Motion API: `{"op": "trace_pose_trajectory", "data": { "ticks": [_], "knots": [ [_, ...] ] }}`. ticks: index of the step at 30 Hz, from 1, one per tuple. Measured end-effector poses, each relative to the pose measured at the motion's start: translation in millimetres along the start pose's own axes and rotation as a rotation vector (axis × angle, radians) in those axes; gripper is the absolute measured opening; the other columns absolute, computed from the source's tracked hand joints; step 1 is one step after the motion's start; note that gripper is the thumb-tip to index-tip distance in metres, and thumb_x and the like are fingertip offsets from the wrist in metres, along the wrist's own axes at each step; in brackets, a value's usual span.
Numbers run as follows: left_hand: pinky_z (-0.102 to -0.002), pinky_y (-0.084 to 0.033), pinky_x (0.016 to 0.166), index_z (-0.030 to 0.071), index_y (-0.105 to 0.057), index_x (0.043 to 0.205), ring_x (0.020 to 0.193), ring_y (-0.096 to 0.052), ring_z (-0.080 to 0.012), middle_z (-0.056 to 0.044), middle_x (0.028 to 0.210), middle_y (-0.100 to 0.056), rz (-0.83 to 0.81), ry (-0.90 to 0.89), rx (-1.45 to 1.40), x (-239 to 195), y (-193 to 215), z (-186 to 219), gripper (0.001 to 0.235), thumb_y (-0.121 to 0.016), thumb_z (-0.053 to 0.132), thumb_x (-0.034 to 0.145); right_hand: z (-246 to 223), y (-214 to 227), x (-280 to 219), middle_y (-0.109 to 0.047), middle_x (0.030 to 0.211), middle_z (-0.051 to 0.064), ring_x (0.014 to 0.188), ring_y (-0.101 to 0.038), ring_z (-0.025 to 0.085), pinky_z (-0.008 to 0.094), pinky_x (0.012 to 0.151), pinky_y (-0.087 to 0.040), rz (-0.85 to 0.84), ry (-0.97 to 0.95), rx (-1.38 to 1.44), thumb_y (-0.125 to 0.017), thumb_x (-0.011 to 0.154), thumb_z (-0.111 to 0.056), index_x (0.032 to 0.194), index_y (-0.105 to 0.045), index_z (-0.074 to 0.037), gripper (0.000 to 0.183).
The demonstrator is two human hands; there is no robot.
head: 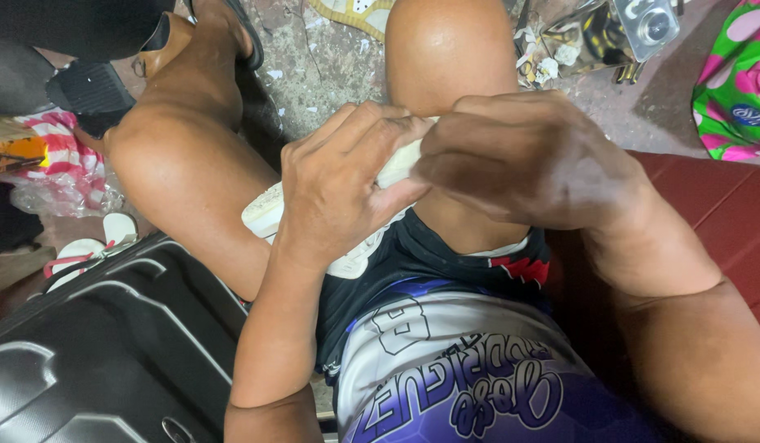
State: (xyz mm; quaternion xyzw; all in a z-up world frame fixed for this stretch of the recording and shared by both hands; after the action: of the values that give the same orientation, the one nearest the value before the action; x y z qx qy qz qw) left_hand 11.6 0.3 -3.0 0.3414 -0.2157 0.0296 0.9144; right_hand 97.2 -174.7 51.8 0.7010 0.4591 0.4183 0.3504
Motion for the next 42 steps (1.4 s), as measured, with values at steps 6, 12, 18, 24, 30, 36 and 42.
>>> {"op": "trace_pose_trajectory", "data": {
  "ticks": [6,12,18,24,30,36,42],
  "knots": [
    [-0.035,-0.057,0.080,0.010,-0.070,0.115,0.097,-0.070,-0.0225,-0.003,0.110,-0.070,0.000,0.011,-0.015,2,4,1,0.041,-0.091,0.028,0.085,7,11,-15,-0.070,0.087,0.005,0.077,-0.069,0.024,0.037,0.061,-0.054,0.061,-0.196,0.002,-0.082,0.074,-0.006,0.083,-0.072,-0.005,0.014],
    [-0.035,-0.056,0.079,0.009,-0.071,0.113,0.095,-0.070,-0.0236,-0.005,0.107,-0.071,-0.021,0.018,0.014,6,2,2,0.041,-0.093,0.028,0.084,12,-9,-30,-0.072,0.096,0.004,0.087,-0.072,0.021,0.033,0.071,-0.056,0.167,-0.166,0.140,-0.087,0.089,-0.008,0.096,-0.075,-0.009,0.015],
    [-0.034,-0.058,0.082,0.009,-0.072,0.113,0.097,-0.071,-0.0228,-0.005,0.107,-0.072,-0.026,0.047,0.000,9,4,3,0.040,-0.093,0.028,0.085,26,-5,-45,-0.072,0.099,0.005,0.090,-0.071,0.023,0.035,0.076,-0.056,0.172,-0.214,0.130,-0.085,0.082,-0.008,0.099,-0.074,-0.009,0.020],
    [-0.035,-0.058,0.084,0.008,-0.072,0.112,0.097,-0.071,-0.0247,-0.007,0.107,-0.072,-0.048,0.050,0.009,10,5,0,0.041,-0.093,0.028,0.083,29,-18,-46,-0.071,0.098,0.003,0.092,-0.072,0.021,0.031,0.073,-0.057,0.229,-0.190,0.211,-0.086,0.084,-0.009,0.100,-0.073,-0.011,0.021],
    [-0.035,-0.058,0.084,0.008,-0.073,0.112,0.097,-0.072,-0.0241,-0.007,0.106,-0.072,-0.053,0.061,0.011,12,5,1,0.040,-0.093,0.027,0.084,34,-16,-50,-0.071,0.099,0.001,0.088,-0.072,0.018,0.029,0.074,-0.057,0.286,-0.219,0.216,-0.085,0.089,-0.005,0.100,-0.071,-0.011,0.019],
    [-0.033,-0.058,0.082,0.007,-0.071,0.112,0.097,-0.071,-0.0237,-0.007,0.108,-0.072,-0.044,0.039,0.012,12,4,3,0.042,-0.094,0.027,0.084,34,-25,-54,-0.072,0.096,0.003,0.088,-0.072,0.019,0.033,0.073,-0.055,0.273,-0.159,0.171,-0.087,0.089,-0.006,0.098,-0.073,-0.010,0.018],
    [-0.034,-0.058,0.080,0.007,-0.071,0.111,0.092,-0.070,-0.0231,-0.007,0.108,-0.072,-0.020,0.005,0.046,5,1,9,0.043,-0.096,0.025,0.082,51,-13,-69,-0.072,0.100,0.006,0.082,-0.070,0.012,0.024,0.067,-0.054,0.294,-0.329,0.396,-0.078,0.097,-0.003,0.111,-0.076,-0.008,0.016]
  ]
}}
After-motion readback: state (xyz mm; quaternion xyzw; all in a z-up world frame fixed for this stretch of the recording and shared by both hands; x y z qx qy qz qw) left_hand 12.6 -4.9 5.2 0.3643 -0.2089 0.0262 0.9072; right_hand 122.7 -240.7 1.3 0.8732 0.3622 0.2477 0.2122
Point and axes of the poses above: each hand's wrist, its own x-axis towards the middle knuckle, its own y-axis out of the back of the hand, z = x × y, the point moved 2 cm from there along x, towards the middle knuckle
